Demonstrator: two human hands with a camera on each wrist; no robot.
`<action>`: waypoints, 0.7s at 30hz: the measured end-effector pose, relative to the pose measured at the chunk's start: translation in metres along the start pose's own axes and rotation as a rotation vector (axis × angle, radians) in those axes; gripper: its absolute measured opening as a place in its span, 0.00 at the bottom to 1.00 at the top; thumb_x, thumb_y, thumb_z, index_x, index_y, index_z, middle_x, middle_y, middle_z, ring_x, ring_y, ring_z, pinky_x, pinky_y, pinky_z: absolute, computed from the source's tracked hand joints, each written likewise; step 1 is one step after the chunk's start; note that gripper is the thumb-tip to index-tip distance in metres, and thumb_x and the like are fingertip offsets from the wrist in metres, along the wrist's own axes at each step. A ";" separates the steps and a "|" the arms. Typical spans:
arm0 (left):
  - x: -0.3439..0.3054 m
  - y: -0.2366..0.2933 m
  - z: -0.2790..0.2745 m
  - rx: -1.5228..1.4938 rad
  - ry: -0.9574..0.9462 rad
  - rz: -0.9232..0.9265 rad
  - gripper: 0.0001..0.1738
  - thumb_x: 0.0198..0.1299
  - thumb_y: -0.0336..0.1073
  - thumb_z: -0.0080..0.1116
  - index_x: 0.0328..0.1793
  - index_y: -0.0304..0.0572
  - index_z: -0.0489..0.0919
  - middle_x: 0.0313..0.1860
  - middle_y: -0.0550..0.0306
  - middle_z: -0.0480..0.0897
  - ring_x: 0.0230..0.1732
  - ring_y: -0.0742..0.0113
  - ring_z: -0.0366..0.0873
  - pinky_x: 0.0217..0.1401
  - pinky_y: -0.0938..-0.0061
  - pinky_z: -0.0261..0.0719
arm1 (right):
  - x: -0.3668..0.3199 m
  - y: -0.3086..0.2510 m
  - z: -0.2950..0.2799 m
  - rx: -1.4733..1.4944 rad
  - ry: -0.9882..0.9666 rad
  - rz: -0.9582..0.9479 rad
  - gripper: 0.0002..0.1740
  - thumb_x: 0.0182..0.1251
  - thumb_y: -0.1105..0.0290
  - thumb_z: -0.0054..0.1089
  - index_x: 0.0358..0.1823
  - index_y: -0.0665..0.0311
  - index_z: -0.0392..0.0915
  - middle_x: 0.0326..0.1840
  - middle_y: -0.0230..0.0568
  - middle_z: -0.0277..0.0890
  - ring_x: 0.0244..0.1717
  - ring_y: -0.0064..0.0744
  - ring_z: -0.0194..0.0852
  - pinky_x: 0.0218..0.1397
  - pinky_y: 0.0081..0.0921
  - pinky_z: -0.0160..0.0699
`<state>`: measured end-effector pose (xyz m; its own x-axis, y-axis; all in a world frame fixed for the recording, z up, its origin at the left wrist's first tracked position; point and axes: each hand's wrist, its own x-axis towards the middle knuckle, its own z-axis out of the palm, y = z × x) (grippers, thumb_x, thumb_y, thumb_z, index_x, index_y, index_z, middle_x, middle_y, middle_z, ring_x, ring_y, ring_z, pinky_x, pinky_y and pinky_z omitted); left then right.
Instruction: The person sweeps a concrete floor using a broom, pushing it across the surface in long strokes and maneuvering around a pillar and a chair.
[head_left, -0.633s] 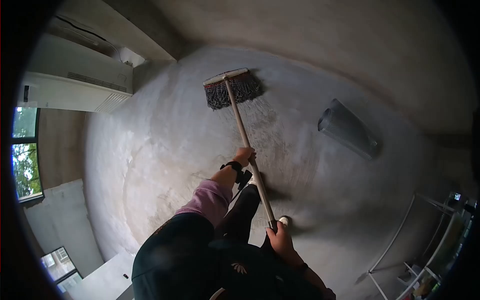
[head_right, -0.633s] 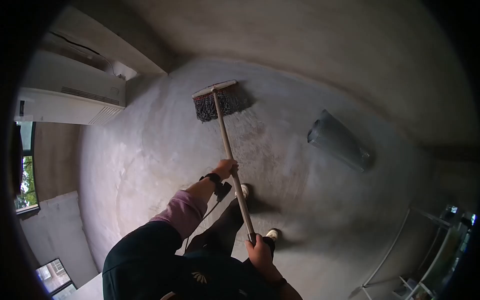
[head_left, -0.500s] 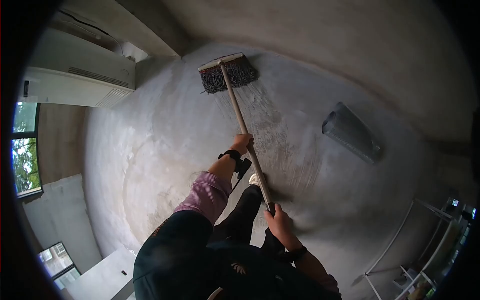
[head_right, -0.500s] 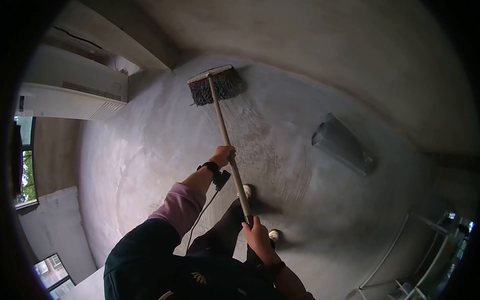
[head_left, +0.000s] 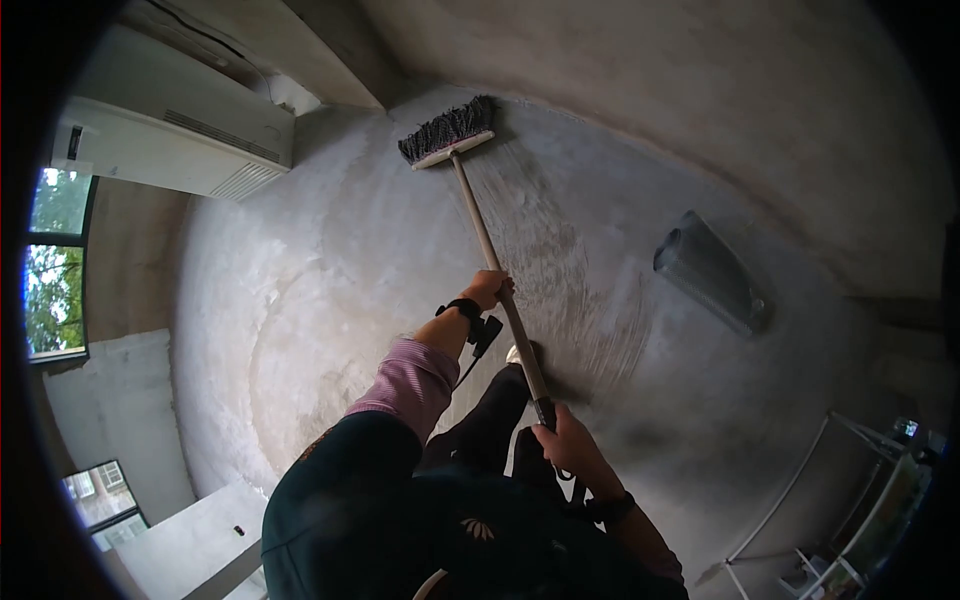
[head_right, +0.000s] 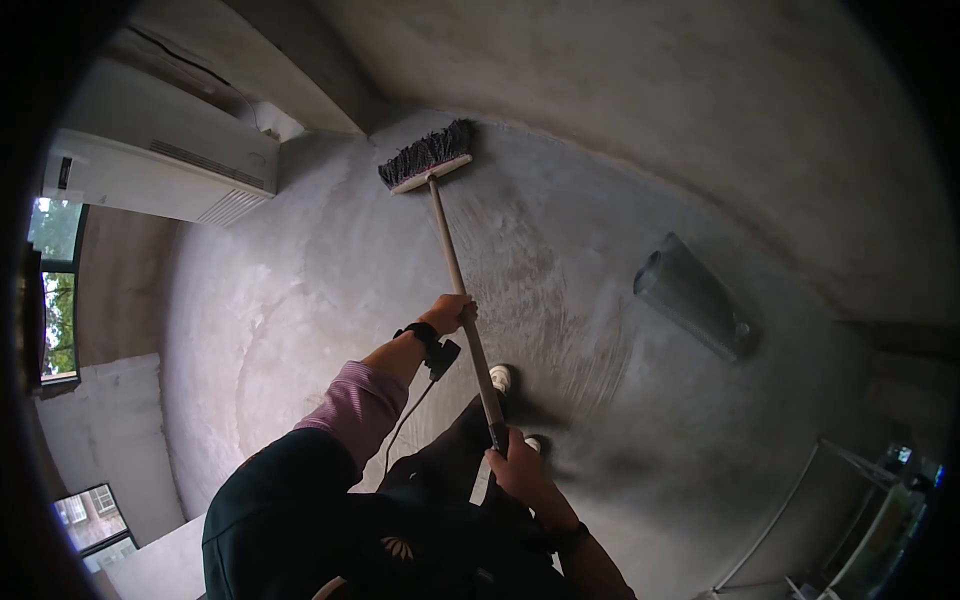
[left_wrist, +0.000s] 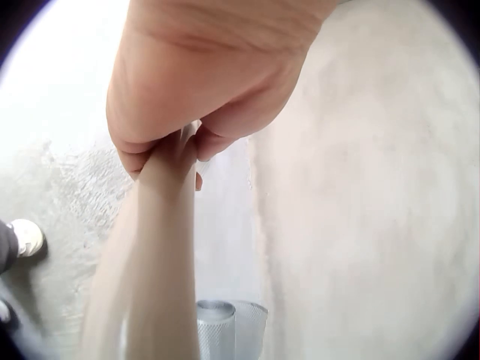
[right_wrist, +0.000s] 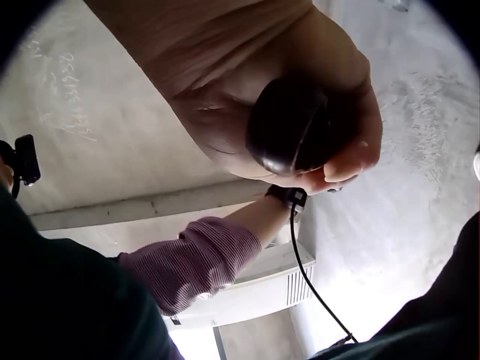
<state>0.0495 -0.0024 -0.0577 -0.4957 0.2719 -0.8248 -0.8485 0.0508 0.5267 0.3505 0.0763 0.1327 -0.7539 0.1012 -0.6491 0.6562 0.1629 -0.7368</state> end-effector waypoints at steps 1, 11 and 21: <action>-0.012 -0.003 0.004 -0.013 -0.010 -0.049 0.06 0.57 0.28 0.48 0.38 0.31 0.70 0.27 0.51 0.75 0.31 0.58 0.76 0.36 0.63 0.80 | -0.016 -0.013 -0.011 -0.023 -0.019 0.057 0.21 0.57 0.62 0.53 0.46 0.69 0.62 0.35 0.59 0.73 0.39 0.58 0.72 0.40 0.43 0.70; -0.111 0.082 0.061 1.406 -0.229 0.115 0.16 0.58 0.41 0.49 0.43 0.36 0.73 0.35 0.45 0.78 0.40 0.56 0.79 0.37 0.54 0.77 | -0.114 -0.185 -0.095 -0.272 -0.002 0.447 0.24 0.56 0.62 0.54 0.53 0.60 0.61 0.35 0.51 0.76 0.38 0.53 0.74 0.41 0.41 0.71; -0.098 0.195 0.104 1.842 -1.094 0.743 0.11 0.43 0.41 0.54 0.31 0.47 0.81 0.27 0.54 0.79 0.36 0.55 0.78 0.39 0.60 0.74 | -0.108 -0.365 -0.129 -0.770 0.380 0.601 0.23 0.48 0.63 0.61 0.48 0.52 0.69 0.30 0.41 0.77 0.33 0.44 0.76 0.38 0.37 0.71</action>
<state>-0.0480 0.0811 0.1467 0.2636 0.8754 -0.4052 0.7311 0.0927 0.6759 0.1887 0.1320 0.4962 -0.3582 0.6521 -0.6681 0.8291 0.5512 0.0935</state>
